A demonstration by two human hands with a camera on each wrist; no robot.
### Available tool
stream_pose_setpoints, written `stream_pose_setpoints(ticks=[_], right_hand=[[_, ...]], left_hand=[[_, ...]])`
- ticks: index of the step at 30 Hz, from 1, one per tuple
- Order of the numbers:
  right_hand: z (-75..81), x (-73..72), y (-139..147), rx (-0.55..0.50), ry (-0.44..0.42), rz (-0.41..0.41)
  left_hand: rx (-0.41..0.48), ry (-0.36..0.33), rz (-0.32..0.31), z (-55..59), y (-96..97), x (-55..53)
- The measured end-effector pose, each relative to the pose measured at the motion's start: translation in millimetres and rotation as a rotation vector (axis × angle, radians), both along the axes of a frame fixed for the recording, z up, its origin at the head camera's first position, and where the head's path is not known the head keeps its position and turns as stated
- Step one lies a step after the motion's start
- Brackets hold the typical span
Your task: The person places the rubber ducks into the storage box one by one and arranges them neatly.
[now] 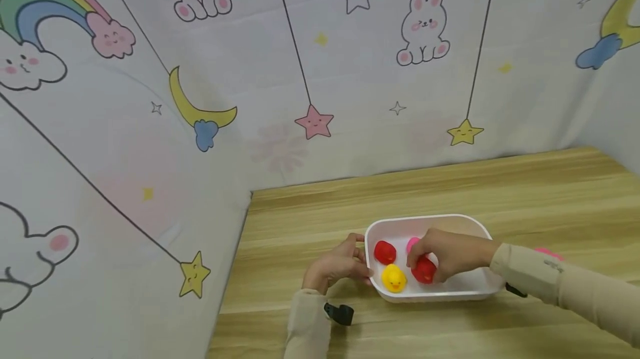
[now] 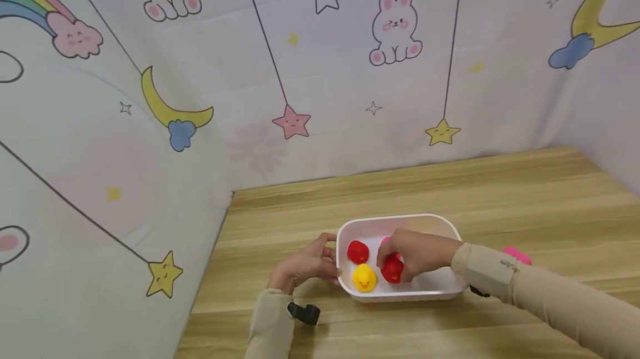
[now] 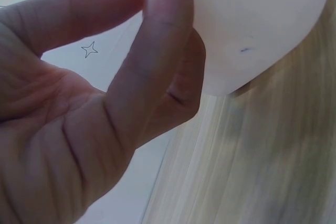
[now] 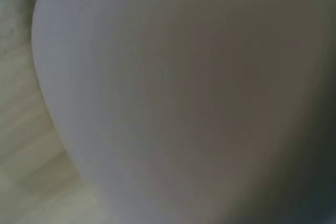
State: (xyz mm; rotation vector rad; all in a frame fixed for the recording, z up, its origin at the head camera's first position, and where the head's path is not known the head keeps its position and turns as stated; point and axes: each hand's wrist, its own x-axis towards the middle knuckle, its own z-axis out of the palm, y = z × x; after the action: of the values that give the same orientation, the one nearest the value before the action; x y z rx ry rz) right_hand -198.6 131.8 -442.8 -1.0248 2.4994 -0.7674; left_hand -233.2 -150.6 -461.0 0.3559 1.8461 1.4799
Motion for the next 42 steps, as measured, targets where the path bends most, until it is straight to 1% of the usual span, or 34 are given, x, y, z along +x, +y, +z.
stream_pose_setpoints(ticks=[5,9,12,16,22,25,27,29,31,34,38,40,42], right_hand=[[1.2,7.1,14,0.028,0.101,0.031],[3.8,11.8,24,0.072,0.174,0.045],[4.0,16.4,30,0.106,0.250,0.087],[2.2,23.6,37,0.123,0.352,0.153],[0.6,32.1,51,0.155,0.417,0.162],[2.2,32.8,53,0.184,0.439,0.170],[3.2,30.4,49,0.207,0.443,0.178],[2.7,26.0,42,0.220,0.436,0.188],[2.6,22.1,35,0.215,0.409,0.190],[4.6,19.7,29,0.200,0.347,0.163],[14.0,23.6,34,0.169,0.292,0.087],[18.8,27.6,42,0.147,0.267,0.022],[22.5,31.9,51,0.098,0.256,-0.047]], left_hand=[[0.001,0.007,-0.025,3.2,16.2,-1.9],[0.014,0.006,-0.039,5.5,28.1,-3.2],[0.027,0.004,-0.057,6.0,37.1,-4.3],[0.056,-0.001,-0.081,5.3,49.0,-4.8],[0.083,-0.004,-0.101,2.0,65.2,-4.4],[0.094,0.012,-0.105,0.5,65.6,-3.3],[0.105,0.024,-0.091,-0.9,59.0,-1.7],[0.115,0.031,-0.078,-2.9,48.2,-0.4],[0.126,0.031,-0.060,-5.6,35.6,1.3],[0.122,0.029,-0.044,-6.7,20.7,3.3],[0.112,0.039,-0.045,-5.5,13.2,2.3],[0.108,0.042,-0.047,-4.8,12.8,1.6],[0.108,0.039,-0.049,-4.5,12.2,1.6]])
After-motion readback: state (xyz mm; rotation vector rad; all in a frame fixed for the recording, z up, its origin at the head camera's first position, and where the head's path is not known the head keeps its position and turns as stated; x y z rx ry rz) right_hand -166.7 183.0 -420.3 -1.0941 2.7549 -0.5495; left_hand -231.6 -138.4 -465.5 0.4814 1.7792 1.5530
